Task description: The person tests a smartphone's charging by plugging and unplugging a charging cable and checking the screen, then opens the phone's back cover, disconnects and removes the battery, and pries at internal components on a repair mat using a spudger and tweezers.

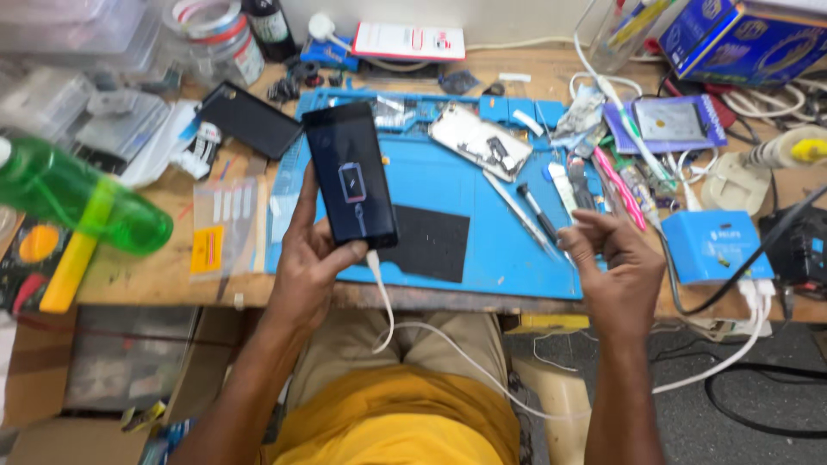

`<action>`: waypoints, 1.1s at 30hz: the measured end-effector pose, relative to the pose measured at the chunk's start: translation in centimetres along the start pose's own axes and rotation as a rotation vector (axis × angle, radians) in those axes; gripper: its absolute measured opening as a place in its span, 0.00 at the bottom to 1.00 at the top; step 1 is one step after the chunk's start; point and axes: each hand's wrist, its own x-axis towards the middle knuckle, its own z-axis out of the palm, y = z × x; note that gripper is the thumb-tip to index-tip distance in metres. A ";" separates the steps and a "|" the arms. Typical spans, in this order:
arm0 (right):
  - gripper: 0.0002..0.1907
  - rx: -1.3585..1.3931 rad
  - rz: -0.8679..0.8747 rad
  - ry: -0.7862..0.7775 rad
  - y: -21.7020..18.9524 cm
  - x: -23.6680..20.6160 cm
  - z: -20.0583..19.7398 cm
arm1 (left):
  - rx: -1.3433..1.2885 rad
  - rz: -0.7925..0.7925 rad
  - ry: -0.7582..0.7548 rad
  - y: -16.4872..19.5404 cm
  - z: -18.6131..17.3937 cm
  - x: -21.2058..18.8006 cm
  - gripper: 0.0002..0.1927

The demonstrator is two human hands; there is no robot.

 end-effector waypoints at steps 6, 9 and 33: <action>0.11 -0.559 -0.117 -0.204 -1.7 4.4 3.9 | -0.069 -0.007 0.001 0.1 -2.3 3.6 0.56; 0.10 -0.777 -0.158 -0.265 -1.9 6.0 5.7 | -0.070 -0.016 0.007 -0.2 -3.1 4.6 0.56; 0.07 -0.991 -0.436 -0.347 -1.9 17.7 9.4 | 0.000 -0.098 -0.005 1.6 -4.8 7.8 0.55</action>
